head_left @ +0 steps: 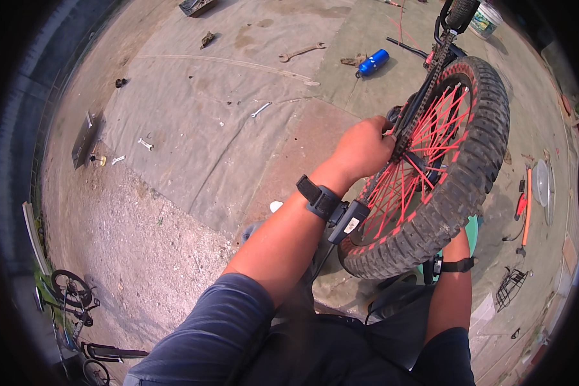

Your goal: The person assembles small parts onto a bicycle wheel hub, picking washers and nuts from a green basin and threading them onto the axle. The person repeatedly tightens and adjusts the components by hand while holding the wheel.

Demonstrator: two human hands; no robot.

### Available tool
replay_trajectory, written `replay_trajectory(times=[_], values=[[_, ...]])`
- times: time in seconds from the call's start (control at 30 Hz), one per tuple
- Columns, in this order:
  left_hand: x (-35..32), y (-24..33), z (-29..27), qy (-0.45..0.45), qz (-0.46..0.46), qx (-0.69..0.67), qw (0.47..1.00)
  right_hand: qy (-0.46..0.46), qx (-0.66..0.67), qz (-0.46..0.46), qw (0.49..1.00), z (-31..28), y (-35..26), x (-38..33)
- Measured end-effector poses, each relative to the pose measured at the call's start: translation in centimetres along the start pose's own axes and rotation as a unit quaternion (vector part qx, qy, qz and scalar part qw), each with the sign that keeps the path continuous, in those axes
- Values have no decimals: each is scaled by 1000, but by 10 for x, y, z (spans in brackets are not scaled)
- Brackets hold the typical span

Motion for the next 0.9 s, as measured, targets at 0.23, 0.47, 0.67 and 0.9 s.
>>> replay_trajectory(times=[0.23,0.47,0.67,0.9], values=[[0,2,0,-1,3,3,1000,98,-165,20,981,61,-40,-10],[-1,3,0,-3,3,1,1000,80,-232,2,969,52,-35,-6],[-1,5,0,1,9,10,1000,63,-290,-9,955,24,-24,-2],[-2,5,0,-1,14,3,1000,39,-363,-16,931,-17,-7,0]])
Point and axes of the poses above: each hand's wrist, its own x-axis towards the middle knuckle, its own z-axis out of the palm, y = z × x, the point moved 5 cm from there along x, towards the middle knuckle, and after that the axes turned 3 degrees about -y, right-handed, at the moved point
